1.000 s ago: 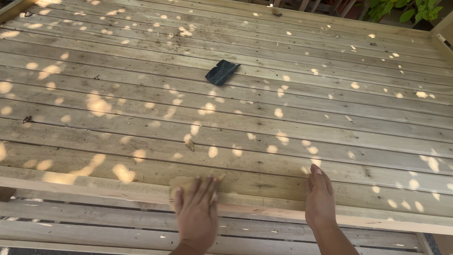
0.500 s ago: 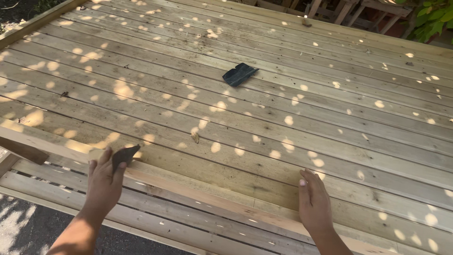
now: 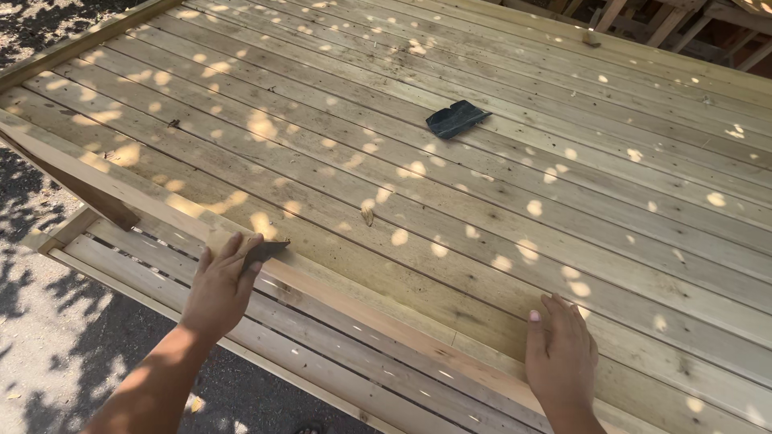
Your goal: The person sands a wooden slatted surface using a sanding block and sandpaper. They move the sanding block back and forth along the planks, occasionally switching between different pieces of sandpaper.
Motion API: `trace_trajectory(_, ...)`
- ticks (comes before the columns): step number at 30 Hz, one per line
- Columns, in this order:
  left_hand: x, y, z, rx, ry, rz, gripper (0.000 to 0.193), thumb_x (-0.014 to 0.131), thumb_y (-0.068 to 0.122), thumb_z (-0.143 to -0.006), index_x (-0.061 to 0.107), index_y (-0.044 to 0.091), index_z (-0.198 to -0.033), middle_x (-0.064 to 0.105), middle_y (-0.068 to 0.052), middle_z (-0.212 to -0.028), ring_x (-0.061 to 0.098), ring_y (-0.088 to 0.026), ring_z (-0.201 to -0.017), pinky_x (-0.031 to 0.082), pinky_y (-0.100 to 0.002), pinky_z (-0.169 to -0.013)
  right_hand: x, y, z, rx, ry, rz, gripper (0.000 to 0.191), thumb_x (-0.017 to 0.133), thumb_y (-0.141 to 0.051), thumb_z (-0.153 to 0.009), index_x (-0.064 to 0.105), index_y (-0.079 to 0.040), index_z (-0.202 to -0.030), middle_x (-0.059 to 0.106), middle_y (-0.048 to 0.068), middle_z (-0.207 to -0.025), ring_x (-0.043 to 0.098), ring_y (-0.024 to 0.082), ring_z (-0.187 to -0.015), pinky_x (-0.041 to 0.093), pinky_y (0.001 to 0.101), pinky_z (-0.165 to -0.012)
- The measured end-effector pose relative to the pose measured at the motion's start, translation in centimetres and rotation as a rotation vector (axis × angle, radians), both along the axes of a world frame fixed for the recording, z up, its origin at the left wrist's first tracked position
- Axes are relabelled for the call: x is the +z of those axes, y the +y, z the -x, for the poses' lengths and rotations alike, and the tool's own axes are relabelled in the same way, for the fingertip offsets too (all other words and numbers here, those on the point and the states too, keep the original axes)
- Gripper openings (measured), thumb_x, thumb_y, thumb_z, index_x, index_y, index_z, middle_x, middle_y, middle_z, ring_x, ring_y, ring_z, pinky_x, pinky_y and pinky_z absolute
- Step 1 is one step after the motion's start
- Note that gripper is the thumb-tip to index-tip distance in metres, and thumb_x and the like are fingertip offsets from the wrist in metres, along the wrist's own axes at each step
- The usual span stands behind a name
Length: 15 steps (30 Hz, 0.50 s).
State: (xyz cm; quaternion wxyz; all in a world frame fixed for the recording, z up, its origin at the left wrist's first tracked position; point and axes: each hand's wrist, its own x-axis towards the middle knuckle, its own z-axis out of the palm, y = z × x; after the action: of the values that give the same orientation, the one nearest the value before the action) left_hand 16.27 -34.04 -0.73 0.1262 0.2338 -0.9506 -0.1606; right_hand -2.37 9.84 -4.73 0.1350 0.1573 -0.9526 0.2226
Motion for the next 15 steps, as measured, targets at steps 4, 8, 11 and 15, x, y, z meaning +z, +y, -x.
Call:
trace_trajectory(4, -4.0, 7.9, 1.5, -0.202, 0.130, -0.061, 0.046, 0.034, 0.036, -0.107, 0.058, 0.022, -0.144, 0.047, 0.004, -0.157, 0.025, -0.019, -0.154, 0.011, -0.051, -0.126, 0.0, -0.1, -0.2, -0.009, -0.011, -0.067, 0.048, 0.047, -0.042, -0.102, 0.059, -0.015, -0.139, 0.053, 0.008, -0.152, 0.035, 0.033, -0.150, 0.024, 0.0526, -0.120)
trace_trajectory(8, -3.6, 8.3, 1.2, -0.446, 0.029, 0.073, 0.047, 0.034, 0.038, -0.105, 0.057, 0.028, -0.144, 0.046, 0.008, -0.154, 0.027, -0.018, -0.150, 0.012, -0.054, -0.123, 0.3, -0.2, -0.2, -0.017, -0.024, -0.067, 0.049, 0.046, -0.045, -0.102, 0.058, -0.016, -0.140, 0.052, 0.008, -0.153, 0.033, 0.032, -0.151, 0.021, 0.0524, -0.121)
trace_trajectory(11, -0.6, 1.6, 0.0, -0.079, -0.080, 0.070, 0.048, 0.029, 0.037, -0.105, 0.055, 0.028, -0.144, 0.045, 0.011, -0.156, 0.024, -0.017, -0.153, 0.009, -0.052, -0.126, 0.4, -0.3, -0.3, -0.006, -0.010, -0.069, 0.049, 0.045, -0.045, -0.103, 0.058, -0.016, -0.140, 0.052, 0.008, -0.153, 0.032, 0.033, -0.151, 0.020, 0.0532, -0.121)
trace_trajectory(15, -2.0, 3.4, 0.7, -0.039, 0.095, -0.030, 0.044, 0.030, 0.033, -0.111, 0.054, 0.026, -0.147, 0.046, 0.007, -0.158, 0.024, -0.018, -0.157, 0.008, -0.051, -0.129, 0.4, -0.3, -0.5, 0.005, 0.015, -0.068, 0.049, 0.045, -0.045, -0.103, 0.058, -0.015, -0.140, 0.052, 0.009, -0.153, 0.032, 0.033, -0.152, 0.020, 0.0529, -0.122)
